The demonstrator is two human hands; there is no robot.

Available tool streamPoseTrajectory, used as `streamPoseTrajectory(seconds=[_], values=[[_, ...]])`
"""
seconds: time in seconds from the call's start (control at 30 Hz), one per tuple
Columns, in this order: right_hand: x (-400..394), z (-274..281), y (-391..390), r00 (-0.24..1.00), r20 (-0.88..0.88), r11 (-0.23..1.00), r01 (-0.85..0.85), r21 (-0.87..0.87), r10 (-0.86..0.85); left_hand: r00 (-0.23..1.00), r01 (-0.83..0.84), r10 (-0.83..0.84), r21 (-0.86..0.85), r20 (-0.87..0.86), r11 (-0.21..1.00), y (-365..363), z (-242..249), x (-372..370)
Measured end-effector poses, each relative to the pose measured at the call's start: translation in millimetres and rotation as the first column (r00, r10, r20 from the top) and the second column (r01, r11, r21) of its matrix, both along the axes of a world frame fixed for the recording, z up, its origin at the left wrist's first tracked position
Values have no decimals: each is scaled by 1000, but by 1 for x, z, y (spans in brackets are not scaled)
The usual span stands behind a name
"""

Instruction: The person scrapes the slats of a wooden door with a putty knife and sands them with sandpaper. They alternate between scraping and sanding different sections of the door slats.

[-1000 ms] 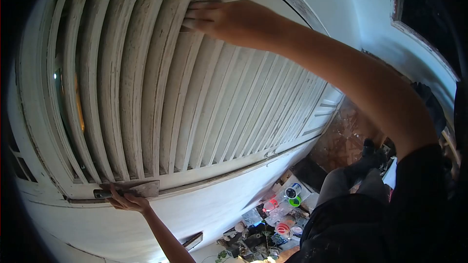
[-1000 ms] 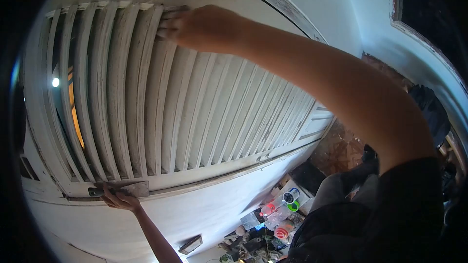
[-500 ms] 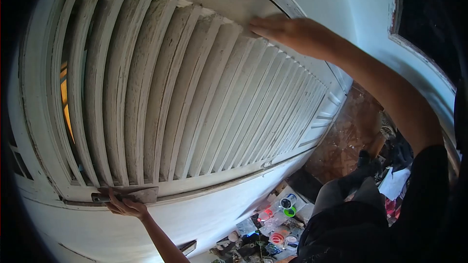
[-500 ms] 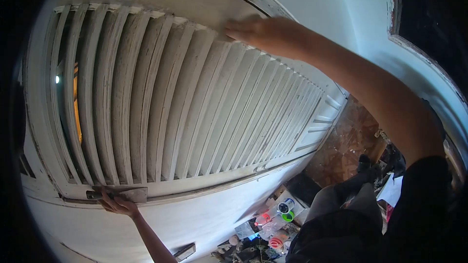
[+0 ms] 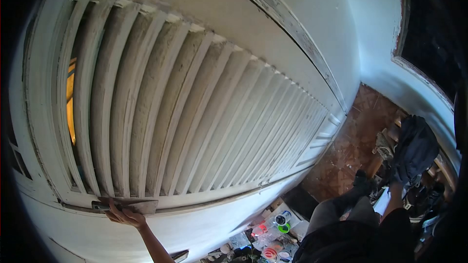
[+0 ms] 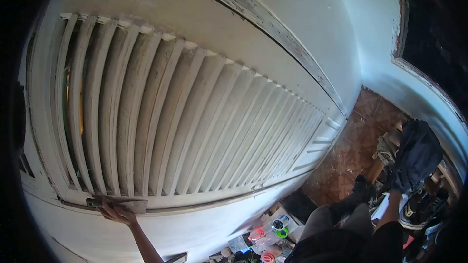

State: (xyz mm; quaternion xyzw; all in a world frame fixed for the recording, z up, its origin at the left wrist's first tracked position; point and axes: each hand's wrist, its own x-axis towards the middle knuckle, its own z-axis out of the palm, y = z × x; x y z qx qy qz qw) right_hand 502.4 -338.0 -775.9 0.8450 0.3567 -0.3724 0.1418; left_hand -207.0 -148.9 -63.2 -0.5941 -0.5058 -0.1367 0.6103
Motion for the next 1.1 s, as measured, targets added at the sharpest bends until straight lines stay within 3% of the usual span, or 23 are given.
streamPoseTrajectory(seconds=[0.1,0.2,0.33,0.47,0.53,0.6,0.67,0.73,0.8,0.83,0.87,0.9,0.97,1.1], values=[[23,1,-88,996,18,957,-76,-281,84,1000,-23,23,-14,5,1000,0,1,-3],[17,6,-106,984,-61,949,-175,-262,165,999,33,-34,33,16,999,3,-3,5],[-19,-6,-48,917,-168,930,-368,-7,361,1000,9,-8,-65,15,998,-7,-6,-10],[-84,6,78,736,-193,721,-515,464,649,999,33,-32,-79,7,996,-5,-6,-9],[-124,37,140,701,-228,639,-403,655,676,999,51,-50,-75,22,996,0,-3,15],[-169,81,180,705,-426,689,-122,715,567,999,40,-41,-94,-2,995,3,1,23],[-200,84,197,616,-516,710,-102,697,595,998,62,-61,-57,23,996,4,-1,26],[-224,75,200,573,-470,680,-223,699,671,996,90,-89,-14,19,996,7,0,30],[-234,51,184,493,-361,561,-354,748,792,999,49,-49,-20,23,999,3,-4,23],[-231,-32,171,384,-193,374,-481,793,903,1000,26,-26,-18,7,999,3,-5,18],[-225,-17,170,211,-260,334,-632,699,942,999,15,-15,-26,35,1000,3,-1,27],[-219,0,167,146,-325,323,-732,600,934,999,28,-27,-13,39,1000,4,0,30],[-216,25,174,135,-377,324,-804,499,916,998,29,-28,-18,61,999,5,2,34],[-208,63,193,237,-389,408,-795,449,890,998,38,-38,-11,44,999,4,-4,25]])
